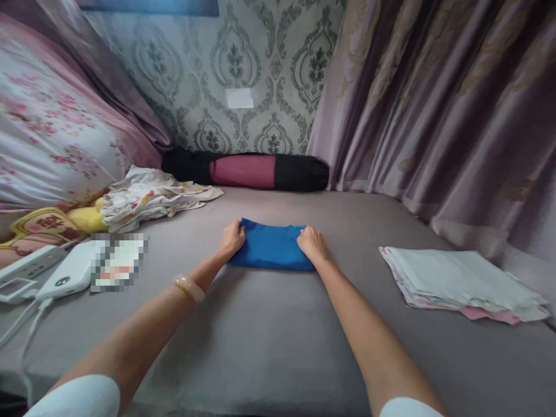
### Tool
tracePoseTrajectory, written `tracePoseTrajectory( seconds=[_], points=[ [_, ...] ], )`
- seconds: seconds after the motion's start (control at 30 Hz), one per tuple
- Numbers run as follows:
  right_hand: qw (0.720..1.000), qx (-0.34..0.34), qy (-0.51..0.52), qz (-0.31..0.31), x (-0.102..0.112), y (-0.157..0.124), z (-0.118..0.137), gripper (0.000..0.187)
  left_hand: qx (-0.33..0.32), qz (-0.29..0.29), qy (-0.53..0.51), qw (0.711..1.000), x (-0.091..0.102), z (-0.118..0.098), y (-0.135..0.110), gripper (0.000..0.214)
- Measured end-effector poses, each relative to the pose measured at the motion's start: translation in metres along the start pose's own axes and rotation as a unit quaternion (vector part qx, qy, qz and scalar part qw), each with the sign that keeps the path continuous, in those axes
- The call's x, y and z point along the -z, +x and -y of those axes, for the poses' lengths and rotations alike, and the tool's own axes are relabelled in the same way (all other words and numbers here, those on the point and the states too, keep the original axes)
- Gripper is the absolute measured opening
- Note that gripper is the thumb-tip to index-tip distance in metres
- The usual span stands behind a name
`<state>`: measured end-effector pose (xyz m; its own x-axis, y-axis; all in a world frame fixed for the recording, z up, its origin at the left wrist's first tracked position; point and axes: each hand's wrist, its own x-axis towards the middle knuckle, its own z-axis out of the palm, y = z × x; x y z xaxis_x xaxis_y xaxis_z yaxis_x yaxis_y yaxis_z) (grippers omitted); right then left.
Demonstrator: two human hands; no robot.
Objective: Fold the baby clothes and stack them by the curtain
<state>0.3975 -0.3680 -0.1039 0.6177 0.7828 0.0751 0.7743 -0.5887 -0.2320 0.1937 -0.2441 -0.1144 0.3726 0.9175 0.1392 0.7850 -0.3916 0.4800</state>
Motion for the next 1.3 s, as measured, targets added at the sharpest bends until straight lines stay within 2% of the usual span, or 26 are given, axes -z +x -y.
tracePoseTrajectory(
  seconds=[0.1,0.27,0.67,0.8,0.93,1.0,1.07,1.17,1.23,1.3],
  points=[
    [0.999,-0.047,0.009,0.009,-0.001,0.003,0.006,0.036,0.016,0.002,0.015,1.0,-0.004,-0.002,0.006,0.025],
    [0.997,-0.074,0.023,0.005,-0.005,0.006,0.011,0.038,0.025,-0.001,0.025,0.999,-0.01,-0.004,0.011,0.027],
    [0.993,-0.105,0.027,-0.037,-0.019,0.008,0.013,0.034,0.036,-0.027,0.056,0.997,-0.014,-0.006,0.005,0.031],
    [0.993,-0.107,0.034,-0.036,-0.018,0.007,0.013,0.033,0.052,-0.019,0.065,0.996,-0.016,-0.005,0.005,0.034],
    [0.993,-0.11,0.044,-0.021,-0.012,0.006,0.011,0.034,0.042,0.003,0.089,0.995,-0.012,-0.003,0.005,0.035],
    [0.993,-0.105,0.038,-0.022,-0.01,0.004,0.011,0.035,0.031,-0.006,0.113,0.993,-0.007,-0.003,0.004,0.034],
    [0.995,-0.079,0.011,-0.057,-0.008,0.001,0.014,0.034,0.006,-0.032,0.142,0.989,-0.002,-0.006,0.002,0.033],
    [0.991,0.019,-0.032,-0.125,-0.01,-0.005,0.026,0.036,-0.057,-0.06,0.161,0.983,0.001,-0.017,-0.003,0.035],
    [0.986,0.099,-0.036,-0.127,-0.014,-0.01,0.038,0.041,-0.107,-0.057,0.154,0.981,-0.003,-0.029,-0.007,0.04],
    [0.982,0.159,-0.035,-0.095,-0.02,-0.015,0.048,0.048,-0.148,-0.039,0.148,0.977,-0.013,-0.039,-0.013,0.047]
  ],
)
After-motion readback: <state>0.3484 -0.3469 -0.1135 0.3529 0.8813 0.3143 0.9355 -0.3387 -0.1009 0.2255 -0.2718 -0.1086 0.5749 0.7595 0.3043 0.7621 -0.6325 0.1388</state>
